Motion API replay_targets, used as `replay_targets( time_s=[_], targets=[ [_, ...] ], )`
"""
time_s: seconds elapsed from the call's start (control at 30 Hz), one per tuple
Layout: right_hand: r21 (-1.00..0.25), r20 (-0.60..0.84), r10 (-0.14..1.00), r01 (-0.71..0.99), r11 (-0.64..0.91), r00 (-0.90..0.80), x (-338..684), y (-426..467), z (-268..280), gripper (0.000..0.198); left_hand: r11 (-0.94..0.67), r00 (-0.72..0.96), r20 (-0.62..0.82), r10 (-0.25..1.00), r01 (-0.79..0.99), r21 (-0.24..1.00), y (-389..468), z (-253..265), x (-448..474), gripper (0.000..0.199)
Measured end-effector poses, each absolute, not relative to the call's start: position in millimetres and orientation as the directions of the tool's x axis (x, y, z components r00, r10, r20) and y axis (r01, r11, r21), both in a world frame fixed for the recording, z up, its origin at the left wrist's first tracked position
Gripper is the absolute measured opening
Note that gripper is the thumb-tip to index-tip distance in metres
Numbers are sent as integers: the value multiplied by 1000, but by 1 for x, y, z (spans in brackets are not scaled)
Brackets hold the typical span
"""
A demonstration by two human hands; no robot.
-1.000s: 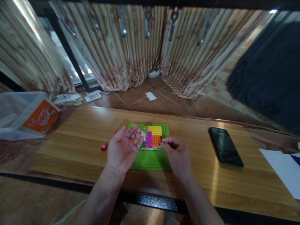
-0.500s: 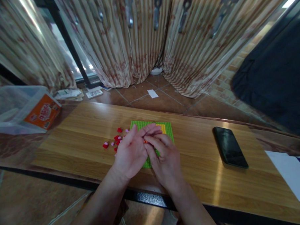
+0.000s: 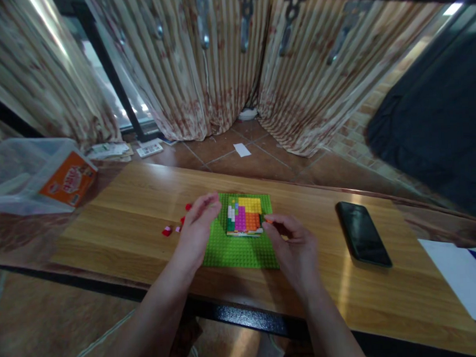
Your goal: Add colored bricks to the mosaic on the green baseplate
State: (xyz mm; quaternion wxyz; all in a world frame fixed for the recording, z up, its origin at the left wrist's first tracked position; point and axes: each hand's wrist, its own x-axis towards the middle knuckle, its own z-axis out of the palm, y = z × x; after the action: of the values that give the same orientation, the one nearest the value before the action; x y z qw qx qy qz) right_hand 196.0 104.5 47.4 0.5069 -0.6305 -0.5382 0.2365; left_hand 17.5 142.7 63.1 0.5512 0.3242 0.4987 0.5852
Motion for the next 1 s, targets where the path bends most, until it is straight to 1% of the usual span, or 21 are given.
replay_targets(
  time_s=[0.07, 0.13, 0.27, 0.5, 0.63, 0.7, 0.83, 1.0],
  targets=[
    [-878, 255, 926, 467, 102, 278, 202, 105, 44, 18, 111, -127, -134, 983, -175, 978, 141, 54, 22, 36],
    [-870, 260, 931, 481, 110, 257, 203, 103, 44, 16, 74, -77, -80, 994, -81, 994, 139, 49, 26, 44],
    [-859, 252, 948, 496, 127, 194, 199, 99, 46, 15, 28, -29, -26, 999, 60, 998, 135, 47, 29, 50],
    [-784, 302, 948, 592, 185, 104, 197, 96, 49, 17, 28, -10, -27, 1000, 51, 998, 135, 49, 31, 49],
    [-715, 345, 934, 670, 199, 91, 199, 94, 48, 16, 24, 12, -25, 1000, 90, 996, 134, 49, 32, 49],
    [-690, 346, 935, 697, 195, 81, 199, 94, 48, 18, 15, 4, -16, 1000, 79, 997, 134, 48, 32, 48],
    [-660, 342, 938, 726, 191, 65, 200, 94, 49, 24, 21, -25, -21, 999, 18, 1000, 134, 48, 32, 47],
    [-648, 357, 931, 737, 190, 74, 199, 96, 50, 23, 31, -17, -30, 999, 15, 999, 134, 47, 32, 47]
  ],
)
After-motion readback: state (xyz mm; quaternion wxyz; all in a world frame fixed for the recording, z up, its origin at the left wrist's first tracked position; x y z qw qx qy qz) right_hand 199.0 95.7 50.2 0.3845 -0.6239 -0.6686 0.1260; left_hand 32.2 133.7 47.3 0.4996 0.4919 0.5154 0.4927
